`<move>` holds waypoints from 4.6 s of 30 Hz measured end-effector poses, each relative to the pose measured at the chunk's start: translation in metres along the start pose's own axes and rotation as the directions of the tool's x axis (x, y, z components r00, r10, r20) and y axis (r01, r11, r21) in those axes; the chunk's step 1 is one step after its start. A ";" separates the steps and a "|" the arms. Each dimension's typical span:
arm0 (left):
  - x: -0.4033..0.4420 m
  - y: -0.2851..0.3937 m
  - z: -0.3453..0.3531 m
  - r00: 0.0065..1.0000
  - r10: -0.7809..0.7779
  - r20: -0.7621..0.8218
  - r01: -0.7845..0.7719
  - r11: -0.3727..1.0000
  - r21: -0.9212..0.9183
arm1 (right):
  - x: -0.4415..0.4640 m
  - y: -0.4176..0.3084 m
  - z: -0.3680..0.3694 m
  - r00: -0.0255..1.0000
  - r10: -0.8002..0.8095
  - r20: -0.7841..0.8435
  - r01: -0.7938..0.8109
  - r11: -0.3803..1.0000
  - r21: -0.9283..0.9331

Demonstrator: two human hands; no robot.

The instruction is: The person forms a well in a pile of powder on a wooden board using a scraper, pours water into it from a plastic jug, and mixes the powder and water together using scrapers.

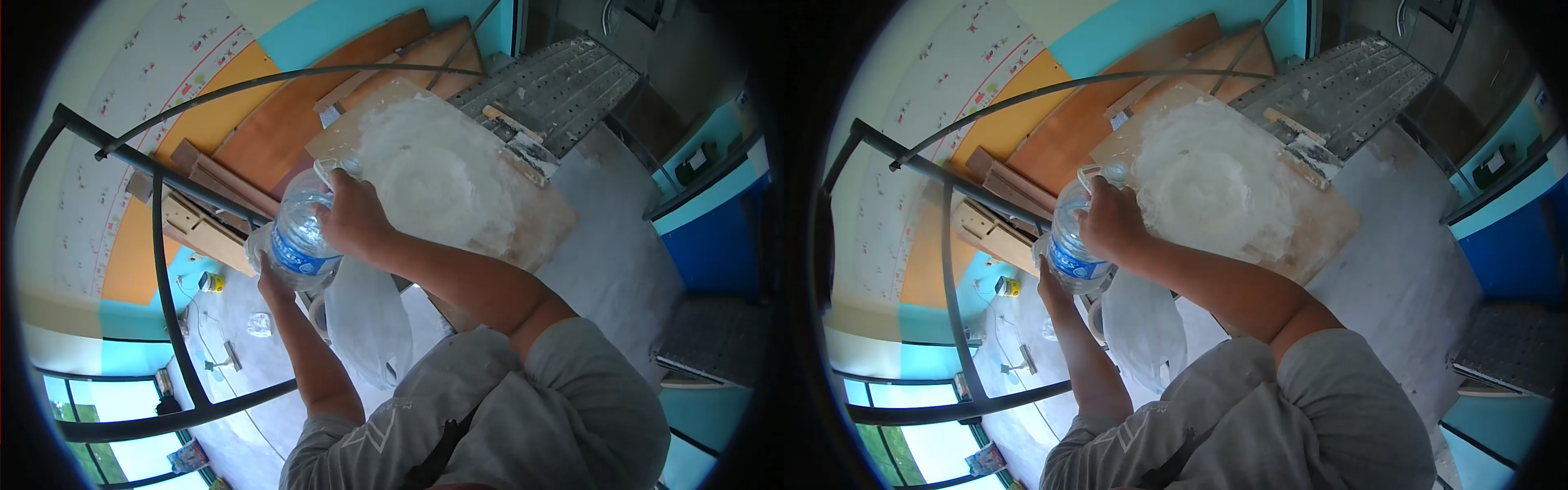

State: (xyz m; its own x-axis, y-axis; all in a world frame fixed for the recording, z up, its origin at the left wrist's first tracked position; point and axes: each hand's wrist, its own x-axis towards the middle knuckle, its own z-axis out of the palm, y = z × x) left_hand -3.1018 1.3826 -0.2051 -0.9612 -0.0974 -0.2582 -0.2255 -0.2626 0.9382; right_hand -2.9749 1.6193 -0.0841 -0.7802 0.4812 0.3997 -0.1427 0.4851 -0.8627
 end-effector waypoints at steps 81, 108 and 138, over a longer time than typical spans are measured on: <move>0.022 0.016 -0.010 0.935 0.354 0.005 -0.198 0.511 0.837 | -0.015 0.104 0.013 0.885 0.444 0.141 -0.450 0.893 0.011; 0.027 0.027 -0.007 0.963 0.268 0.041 -0.172 0.487 0.856 | -0.016 0.114 0.018 0.866 0.487 0.114 -0.496 0.866 0.066; 0.011 0.039 0.004 0.960 0.276 0.056 -0.177 0.437 0.882 | -0.017 0.110 0.016 0.870 0.483 0.099 -0.489 0.871 0.041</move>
State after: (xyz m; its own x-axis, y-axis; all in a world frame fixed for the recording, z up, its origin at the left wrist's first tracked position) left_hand -3.1222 1.3754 -0.1705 -0.9934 -0.1122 0.0240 -0.0687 0.7490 0.6590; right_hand -2.9871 1.6525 -0.1913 -0.8079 0.5807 -0.1001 0.2324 0.1578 -0.9597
